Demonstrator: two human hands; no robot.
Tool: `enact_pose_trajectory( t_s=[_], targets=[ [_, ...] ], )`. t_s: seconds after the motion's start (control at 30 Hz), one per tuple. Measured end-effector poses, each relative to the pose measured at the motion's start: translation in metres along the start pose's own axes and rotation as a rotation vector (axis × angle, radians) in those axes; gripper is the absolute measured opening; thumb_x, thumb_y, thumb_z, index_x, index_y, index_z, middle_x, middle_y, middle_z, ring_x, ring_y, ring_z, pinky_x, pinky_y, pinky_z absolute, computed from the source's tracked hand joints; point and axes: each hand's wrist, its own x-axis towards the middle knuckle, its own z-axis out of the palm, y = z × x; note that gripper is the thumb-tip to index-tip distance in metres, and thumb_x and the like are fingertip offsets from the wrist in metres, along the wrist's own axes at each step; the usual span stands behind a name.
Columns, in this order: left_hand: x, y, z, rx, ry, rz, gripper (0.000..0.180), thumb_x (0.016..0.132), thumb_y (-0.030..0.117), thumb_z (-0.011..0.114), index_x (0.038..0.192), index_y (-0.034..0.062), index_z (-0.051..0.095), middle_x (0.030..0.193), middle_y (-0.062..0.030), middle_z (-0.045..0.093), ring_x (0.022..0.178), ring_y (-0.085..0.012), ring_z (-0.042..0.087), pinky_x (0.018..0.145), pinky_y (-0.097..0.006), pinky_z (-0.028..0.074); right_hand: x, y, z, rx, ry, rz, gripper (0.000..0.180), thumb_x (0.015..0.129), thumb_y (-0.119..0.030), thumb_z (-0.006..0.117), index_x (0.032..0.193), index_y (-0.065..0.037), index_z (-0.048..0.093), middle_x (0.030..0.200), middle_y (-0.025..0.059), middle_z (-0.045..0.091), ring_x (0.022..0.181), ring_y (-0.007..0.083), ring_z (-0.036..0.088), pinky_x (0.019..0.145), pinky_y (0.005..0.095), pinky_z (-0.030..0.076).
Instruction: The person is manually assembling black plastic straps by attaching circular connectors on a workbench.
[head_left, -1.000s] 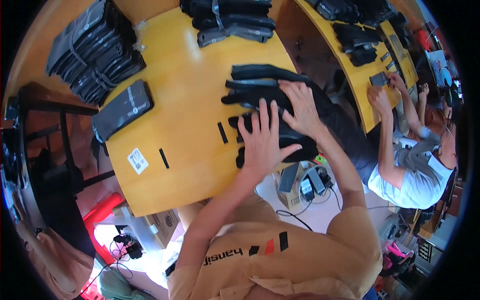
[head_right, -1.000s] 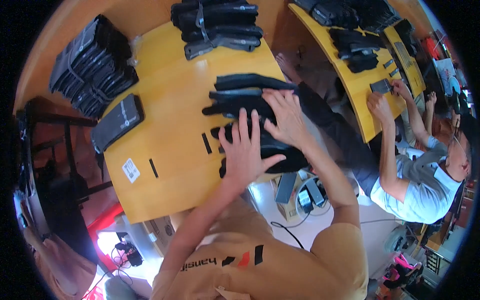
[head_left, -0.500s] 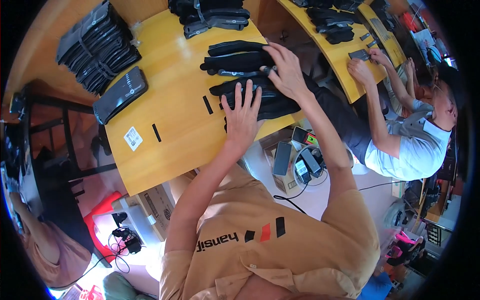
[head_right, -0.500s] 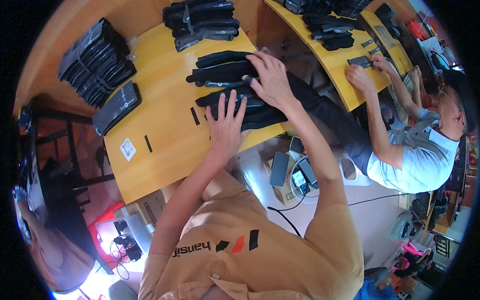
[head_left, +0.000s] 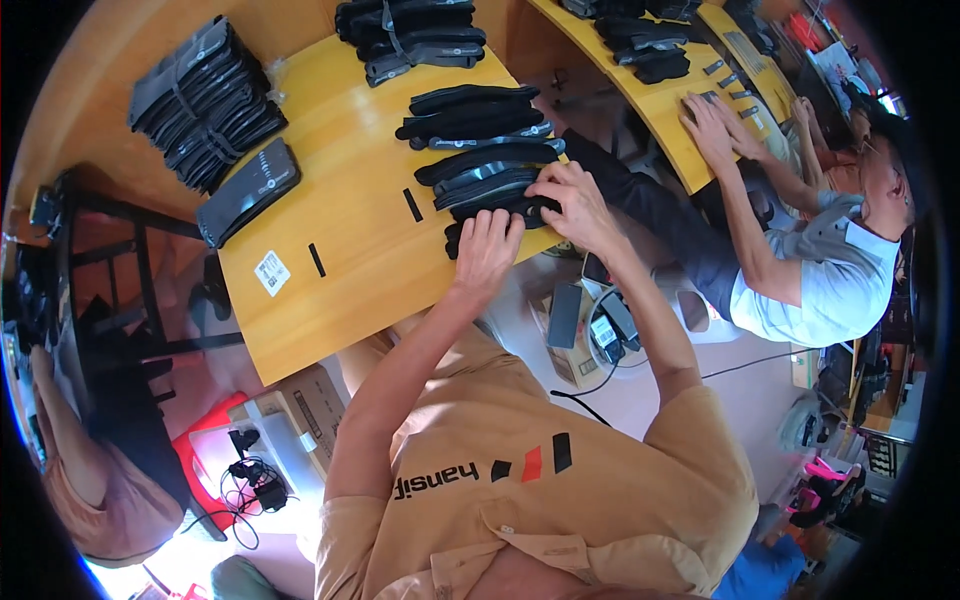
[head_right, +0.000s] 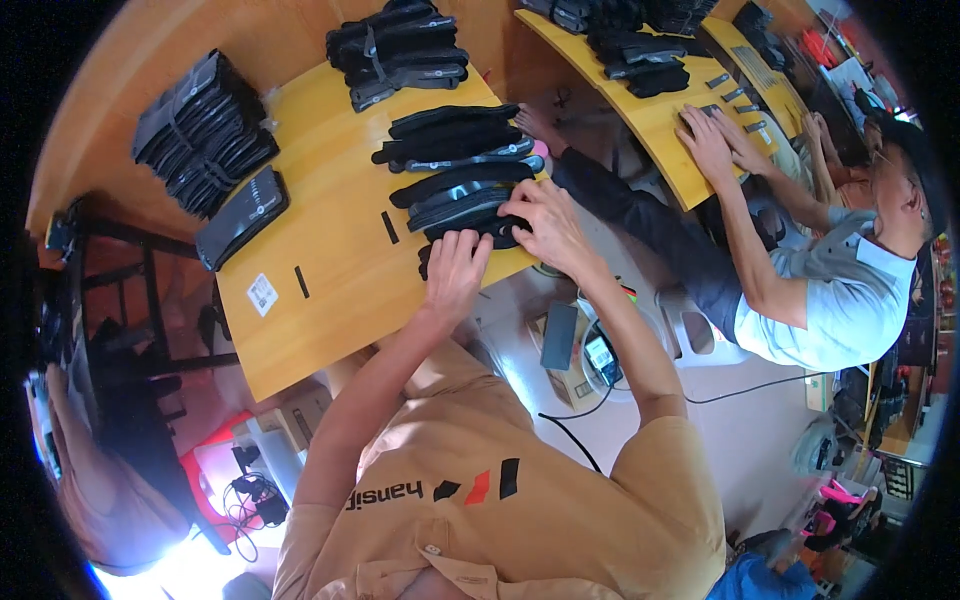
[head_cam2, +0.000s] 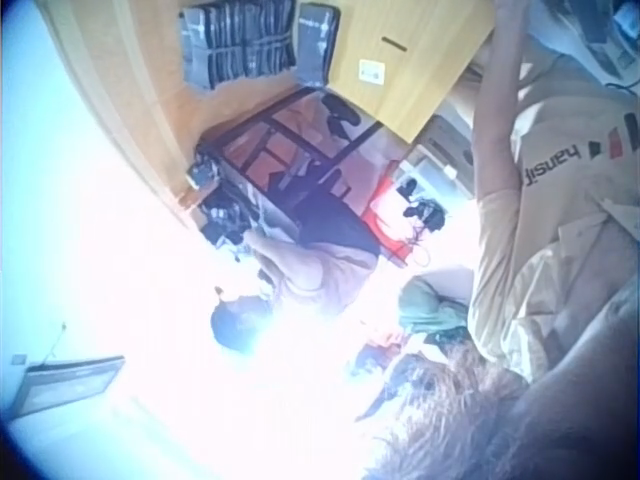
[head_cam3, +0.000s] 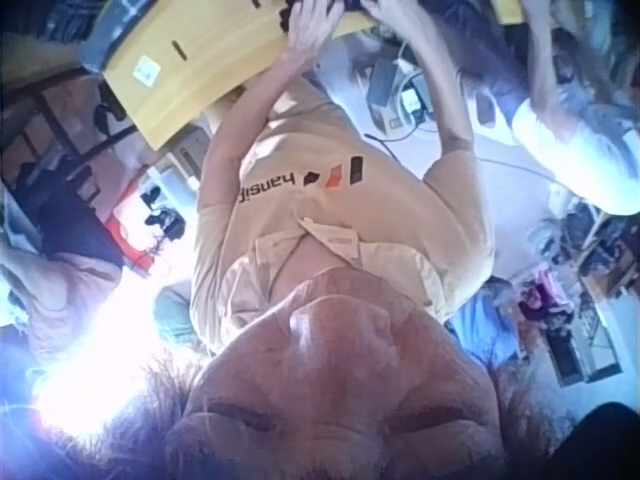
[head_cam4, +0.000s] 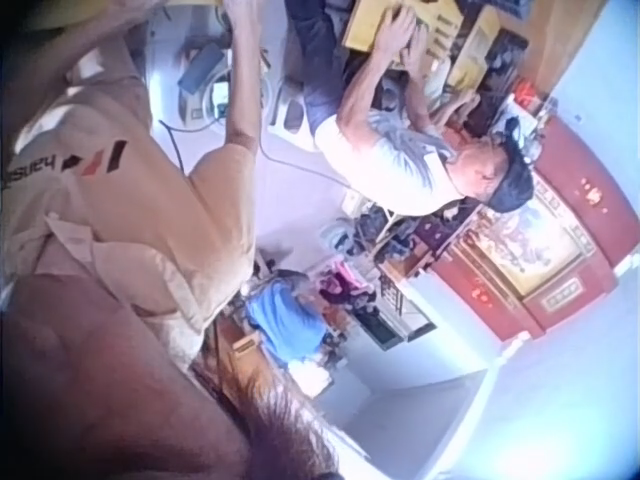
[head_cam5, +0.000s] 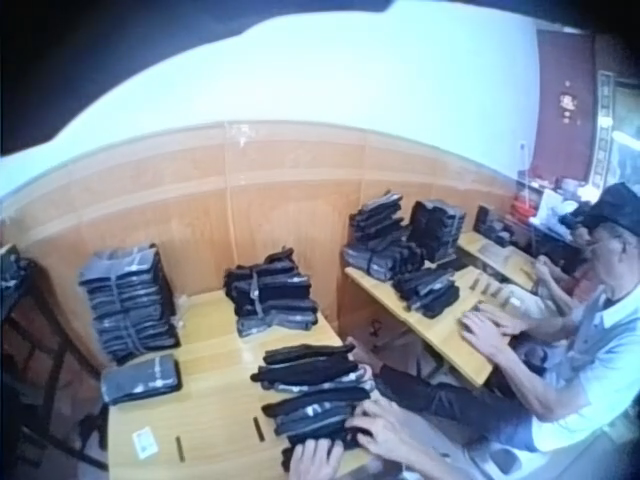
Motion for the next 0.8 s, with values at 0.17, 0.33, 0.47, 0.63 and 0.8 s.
enact_pose_trajectory(
  t_s=[0.17, 0.33, 0.47, 0.63, 0.8],
  targets=[
    [-0.007, 0.003, 0.004, 0.028, 0.057, 0.045, 0.024, 0.071, 0.012, 0.055, 0.094, 0.0037, 0.055, 0.08, -0.006, 0.045, 0.077, -0.0191, 0.046, 0.066, -0.03, 0.037, 0.009, 0.009, -0.002, 0.055, -0.176, 0.039, 0.027, 0.066, -0.004, 0.063, 0.092, -0.011, 0.066, 0.092, 0.0056, 0.052, 0.09, 0.0226, 0.044, 0.08, 0.0341, 0.032],
    [-0.012, 0.01, 0.002, 0.013, 0.015, -0.04, 0.029, 0.071, 0.007, 0.055, 0.099, 0.0017, 0.056, 0.089, -0.008, 0.05, 0.082, -0.0206, 0.049, 0.069, -0.03, 0.04, 0.005, 0.014, 0.009, 0.068, -0.109, 0.04, 0.029, 0.064, -0.008, 0.066, 0.093, -0.015, 0.066, 0.088, 0.0033, 0.052, 0.09, 0.0219, 0.045, 0.078, 0.0344, 0.031],
    [-0.017, 0.013, 0.0, -0.027, 0.073, -0.075, 0.031, 0.072, 0.01, 0.056, 0.101, 0.0012, 0.054, 0.087, -0.0083, 0.049, 0.081, -0.0223, 0.048, 0.071, -0.032, 0.039, 0.005, 0.012, 0.009, 0.111, -0.134, 0.054, 0.027, 0.066, -0.005, 0.063, 0.092, -0.012, 0.065, 0.089, 0.0048, 0.048, 0.09, 0.0209, 0.041, 0.082, 0.0342, 0.028],
    [-0.039, -0.002, -0.03, -0.274, 0.208, -0.604, 0.032, 0.08, 0.022, 0.061, 0.103, 0.0013, 0.054, 0.094, -0.0123, 0.051, 0.087, -0.0303, 0.048, 0.077, -0.04, 0.038, 0.005, 0.032, 0.019, 0.313, -0.082, 0.121, 0.027, 0.064, -0.001, 0.064, 0.089, -0.012, 0.066, 0.088, 0.0046, 0.049, 0.09, 0.0221, 0.044, 0.086, 0.0341, 0.032],
    [-0.046, -0.014, -0.037, -0.304, 0.079, -0.755, 0.033, 0.077, 0.025, 0.067, 0.094, -0.0003, 0.057, 0.094, -0.0151, 0.054, 0.088, -0.0305, 0.048, 0.079, -0.042, 0.038, -0.002, 0.027, 0.024, 0.271, 0.009, 0.088, 0.026, 0.064, -0.001, 0.067, 0.088, -0.01, 0.066, 0.086, 0.005, 0.051, 0.092, 0.0228, 0.046, 0.086, 0.0345, 0.034]
  ],
)
